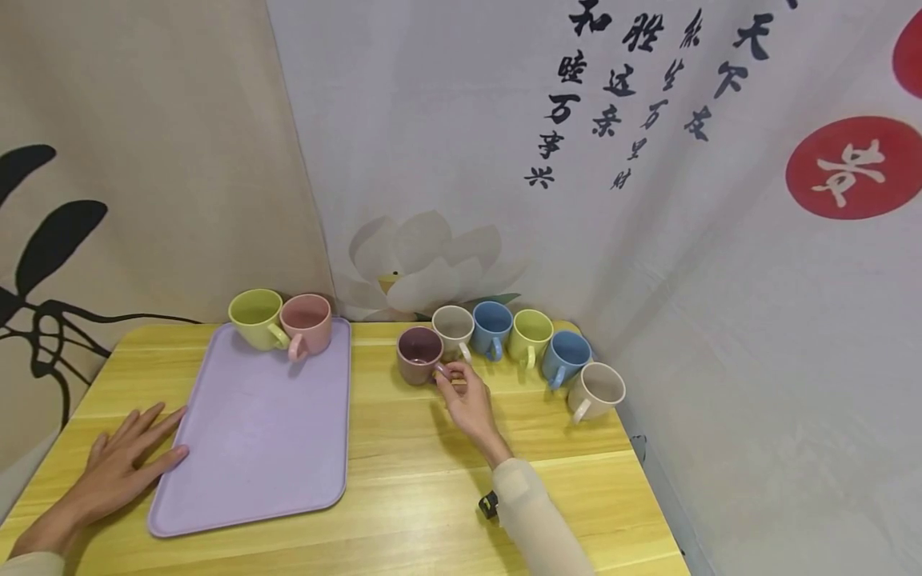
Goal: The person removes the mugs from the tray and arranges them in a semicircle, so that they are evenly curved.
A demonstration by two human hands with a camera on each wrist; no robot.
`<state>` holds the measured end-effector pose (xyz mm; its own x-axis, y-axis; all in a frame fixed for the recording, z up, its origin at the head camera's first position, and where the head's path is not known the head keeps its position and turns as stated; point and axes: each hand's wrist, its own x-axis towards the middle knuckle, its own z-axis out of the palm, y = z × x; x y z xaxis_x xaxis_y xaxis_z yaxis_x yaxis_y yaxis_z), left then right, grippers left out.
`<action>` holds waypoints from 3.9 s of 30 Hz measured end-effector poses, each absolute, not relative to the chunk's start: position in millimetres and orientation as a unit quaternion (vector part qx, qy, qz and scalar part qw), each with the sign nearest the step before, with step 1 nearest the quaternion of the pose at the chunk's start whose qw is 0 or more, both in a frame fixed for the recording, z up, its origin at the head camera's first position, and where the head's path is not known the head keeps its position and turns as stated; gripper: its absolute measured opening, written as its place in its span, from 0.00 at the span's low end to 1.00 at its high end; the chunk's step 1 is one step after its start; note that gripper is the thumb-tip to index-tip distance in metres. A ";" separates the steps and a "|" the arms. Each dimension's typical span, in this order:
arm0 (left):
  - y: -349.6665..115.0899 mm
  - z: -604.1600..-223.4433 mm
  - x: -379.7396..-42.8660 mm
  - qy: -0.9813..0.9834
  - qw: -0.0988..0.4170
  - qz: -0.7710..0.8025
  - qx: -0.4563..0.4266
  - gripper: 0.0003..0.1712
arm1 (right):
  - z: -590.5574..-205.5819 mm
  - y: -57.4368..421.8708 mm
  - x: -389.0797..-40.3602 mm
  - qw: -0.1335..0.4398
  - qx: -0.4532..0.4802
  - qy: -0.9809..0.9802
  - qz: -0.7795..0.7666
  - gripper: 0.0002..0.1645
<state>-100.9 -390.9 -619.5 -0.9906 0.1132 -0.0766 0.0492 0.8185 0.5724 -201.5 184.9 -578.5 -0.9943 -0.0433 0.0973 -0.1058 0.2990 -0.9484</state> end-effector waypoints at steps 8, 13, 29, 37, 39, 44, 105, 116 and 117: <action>-391.2 -623.2 -101.2 0.951 0.045 0.301 0.044 0.47 | -570.8 188.1 -189.4 0.102 0.071 -0.830 0.544 0.31; -391.0 -623.3 -101.5 0.952 0.047 0.299 0.043 0.48 | -557.2 183.5 -184.8 0.170 0.100 -0.836 0.513 0.32; -392.7 -626.6 -100.7 0.952 0.041 0.299 0.046 0.47 | -518.8 117.1 -166.4 0.199 0.200 -0.812 0.511 0.36; -392.6 -625.0 -100.9 0.952 0.044 0.299 0.043 0.47 | -523.3 72.0 -168.1 0.141 0.236 -0.812 0.514 0.35; -391.7 -624.3 -100.4 0.952 0.045 0.300 0.042 0.47 | -523.5 61.8 -169.9 0.125 0.239 -0.814 0.515 0.35; -390.4 -620.4 -100.3 0.952 0.054 0.299 0.040 0.47 | -523.7 40.2 -174.7 0.082 0.237 -0.820 0.514 0.35; -392.7 -623.3 -100.4 0.951 0.052 0.303 0.040 0.48 | -552.4 -61.8 -235.7 -0.160 0.043 -0.638 0.752 0.30; -390.2 -617.4 -99.8 0.951 0.057 0.300 0.040 0.47 | -557.6 -64.5 -239.2 -0.060 -0.049 -0.670 0.738 0.20; -390.2 -617.4 -99.7 0.951 0.057 0.301 0.040 0.47 | -557.7 -63.6 -239.2 -0.049 -0.052 -0.682 0.728 0.19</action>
